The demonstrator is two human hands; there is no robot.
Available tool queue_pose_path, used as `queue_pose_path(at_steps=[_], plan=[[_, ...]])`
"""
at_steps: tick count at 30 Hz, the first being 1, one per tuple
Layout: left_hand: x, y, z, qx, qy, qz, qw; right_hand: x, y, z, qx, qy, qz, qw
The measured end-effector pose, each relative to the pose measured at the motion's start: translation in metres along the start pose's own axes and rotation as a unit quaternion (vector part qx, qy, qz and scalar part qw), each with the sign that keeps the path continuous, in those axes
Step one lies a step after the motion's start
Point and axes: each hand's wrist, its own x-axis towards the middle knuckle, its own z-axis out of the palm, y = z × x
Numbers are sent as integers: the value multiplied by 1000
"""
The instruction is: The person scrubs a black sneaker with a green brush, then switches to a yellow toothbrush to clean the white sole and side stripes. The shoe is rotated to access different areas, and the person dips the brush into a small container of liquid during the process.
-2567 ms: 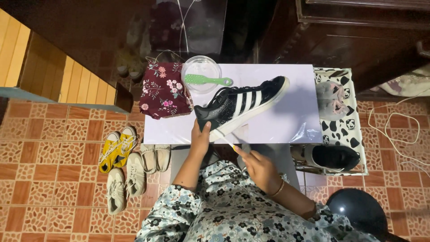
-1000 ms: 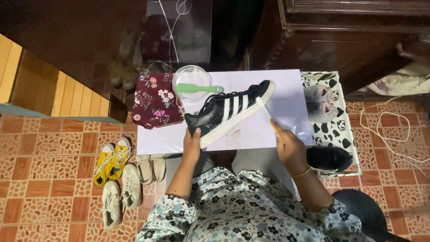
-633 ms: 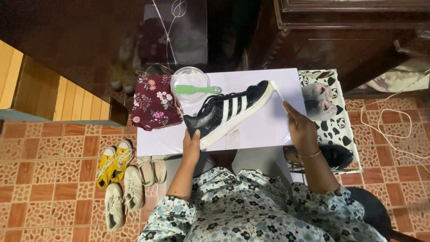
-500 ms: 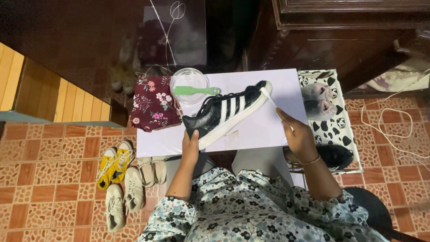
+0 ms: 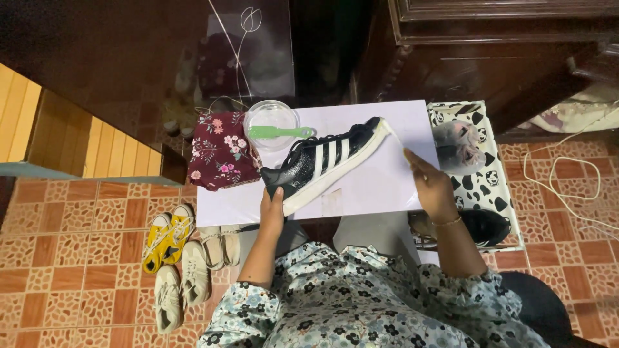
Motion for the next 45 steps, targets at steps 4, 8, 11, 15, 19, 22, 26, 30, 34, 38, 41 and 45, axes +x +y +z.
queue_pose_path(at_steps=[4, 8, 11, 15, 19, 22, 26, 30, 34, 38, 41, 45], plan=[[3, -6, -1, 0, 9, -2, 1000, -6, -7, 4, -18, 17, -39, 999], [13, -34, -6, -5, 11, -12, 1000, -44, -30, 18, -37, 4, -51, 998], [7, -9, 1, 4, 12, -9, 1000, -61, -17, 36, -27, -37, -64, 997], [16, -28, 1, 40, -4, 22, 999, -61, 6, 41, 49, -16, -64, 997], [12, -46, 3, 31, -8, 39, 999, -57, 17, 28, 48, 28, -68, 996], [11, -68, 5, -3, 15, 157, 987, -52, 26, 25, 74, 22, -11, 997], [-7, -55, -12, 66, 41, 269, 960, -57, 25, 31, 163, -11, 61, 985], [-24, -23, -17, 111, 27, 306, 945, -49, 28, 35, 186, -33, 87, 978], [-31, -10, -17, 130, 10, 290, 948, -38, 16, 31, 128, -13, 89, 988], [-40, -7, -18, 154, -14, 269, 950, -37, 47, 37, 66, -16, 107, 992], [-47, -11, -20, 162, -27, 250, 954, -35, 32, 32, 52, -35, 112, 992], [-46, -16, -22, 186, -37, 216, 958, -29, 3, 13, 36, -51, 97, 993]])
